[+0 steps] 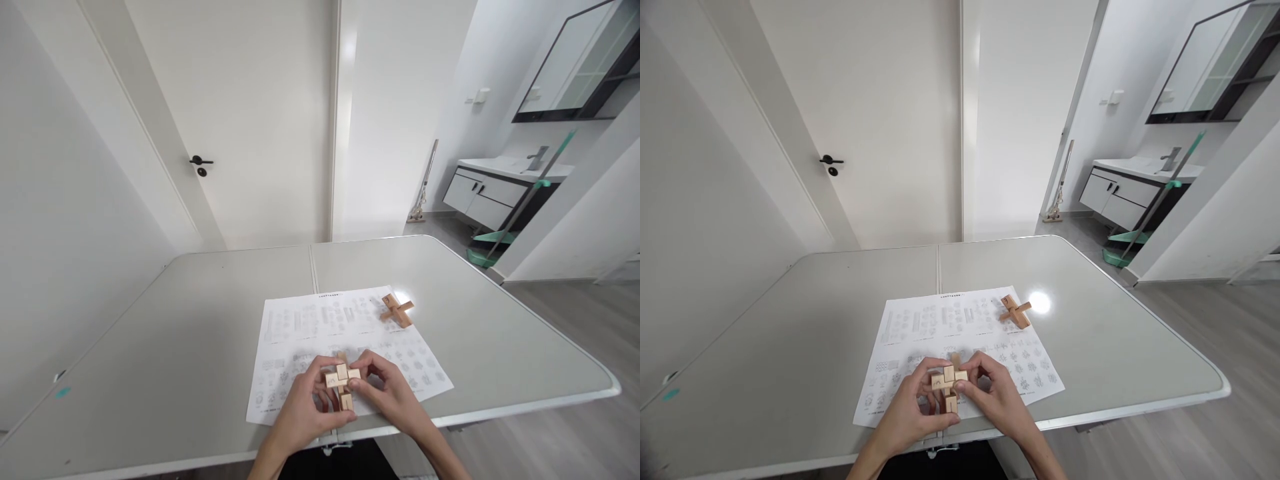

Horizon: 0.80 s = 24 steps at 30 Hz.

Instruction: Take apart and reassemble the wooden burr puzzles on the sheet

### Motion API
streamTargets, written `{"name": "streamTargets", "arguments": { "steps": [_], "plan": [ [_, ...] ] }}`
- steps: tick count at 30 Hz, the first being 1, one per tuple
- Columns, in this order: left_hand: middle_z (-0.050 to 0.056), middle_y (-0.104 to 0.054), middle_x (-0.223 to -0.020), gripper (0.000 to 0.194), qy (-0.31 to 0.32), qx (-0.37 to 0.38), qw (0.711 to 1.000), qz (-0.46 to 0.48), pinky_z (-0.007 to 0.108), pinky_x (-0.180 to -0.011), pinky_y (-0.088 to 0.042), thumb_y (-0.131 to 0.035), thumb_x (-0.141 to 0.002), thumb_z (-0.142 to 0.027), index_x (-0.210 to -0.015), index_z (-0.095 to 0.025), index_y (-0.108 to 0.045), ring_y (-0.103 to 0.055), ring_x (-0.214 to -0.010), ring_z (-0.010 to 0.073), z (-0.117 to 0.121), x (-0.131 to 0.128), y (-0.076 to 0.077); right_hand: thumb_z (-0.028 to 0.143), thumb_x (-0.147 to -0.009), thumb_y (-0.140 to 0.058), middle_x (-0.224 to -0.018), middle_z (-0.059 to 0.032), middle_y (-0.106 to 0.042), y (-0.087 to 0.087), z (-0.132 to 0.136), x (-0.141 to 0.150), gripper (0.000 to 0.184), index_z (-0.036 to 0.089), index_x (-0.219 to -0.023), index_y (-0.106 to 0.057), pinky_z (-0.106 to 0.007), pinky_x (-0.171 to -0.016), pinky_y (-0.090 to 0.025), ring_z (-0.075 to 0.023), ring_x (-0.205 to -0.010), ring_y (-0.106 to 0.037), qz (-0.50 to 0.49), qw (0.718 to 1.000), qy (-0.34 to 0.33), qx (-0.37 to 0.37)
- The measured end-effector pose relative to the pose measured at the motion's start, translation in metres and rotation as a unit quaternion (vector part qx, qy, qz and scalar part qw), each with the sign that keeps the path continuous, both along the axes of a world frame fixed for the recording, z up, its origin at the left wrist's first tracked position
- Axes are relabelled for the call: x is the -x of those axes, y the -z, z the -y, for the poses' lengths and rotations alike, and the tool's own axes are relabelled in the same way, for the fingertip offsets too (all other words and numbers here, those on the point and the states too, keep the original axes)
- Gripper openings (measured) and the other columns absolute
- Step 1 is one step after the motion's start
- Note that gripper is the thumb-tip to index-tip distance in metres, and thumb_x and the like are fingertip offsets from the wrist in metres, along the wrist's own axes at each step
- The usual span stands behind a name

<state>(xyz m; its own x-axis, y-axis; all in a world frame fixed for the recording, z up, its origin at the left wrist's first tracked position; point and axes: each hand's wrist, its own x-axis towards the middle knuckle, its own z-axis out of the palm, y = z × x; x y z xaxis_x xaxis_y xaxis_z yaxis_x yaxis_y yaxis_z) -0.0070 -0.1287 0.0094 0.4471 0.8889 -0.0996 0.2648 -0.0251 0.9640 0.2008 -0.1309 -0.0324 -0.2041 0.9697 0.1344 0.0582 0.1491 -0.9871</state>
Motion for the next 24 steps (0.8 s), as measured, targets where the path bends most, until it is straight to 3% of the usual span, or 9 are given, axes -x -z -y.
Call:
{"name": "streamTargets", "arguments": {
  "steps": [24],
  "plan": [
    [-0.005, -0.068, -0.076, 0.054, 0.011, 0.005, 1.0, 0.005, 0.029, -0.067, -0.055, -0.083, -0.073, -0.024, -0.119, -0.025, -0.057, -0.066, -0.067, 0.0156, 0.0005, 0.0002, 0.0024, 0.049, -0.095, -0.064, -0.081, 0.0002, -0.054, -0.0043, 0.0026, -0.0014, 0.026, 0.022, -0.096, -0.065, -0.03, -0.074, -0.044, -0.0187, -0.078, -0.053, 0.014, 0.999, -0.02, -0.02]
  ]
}}
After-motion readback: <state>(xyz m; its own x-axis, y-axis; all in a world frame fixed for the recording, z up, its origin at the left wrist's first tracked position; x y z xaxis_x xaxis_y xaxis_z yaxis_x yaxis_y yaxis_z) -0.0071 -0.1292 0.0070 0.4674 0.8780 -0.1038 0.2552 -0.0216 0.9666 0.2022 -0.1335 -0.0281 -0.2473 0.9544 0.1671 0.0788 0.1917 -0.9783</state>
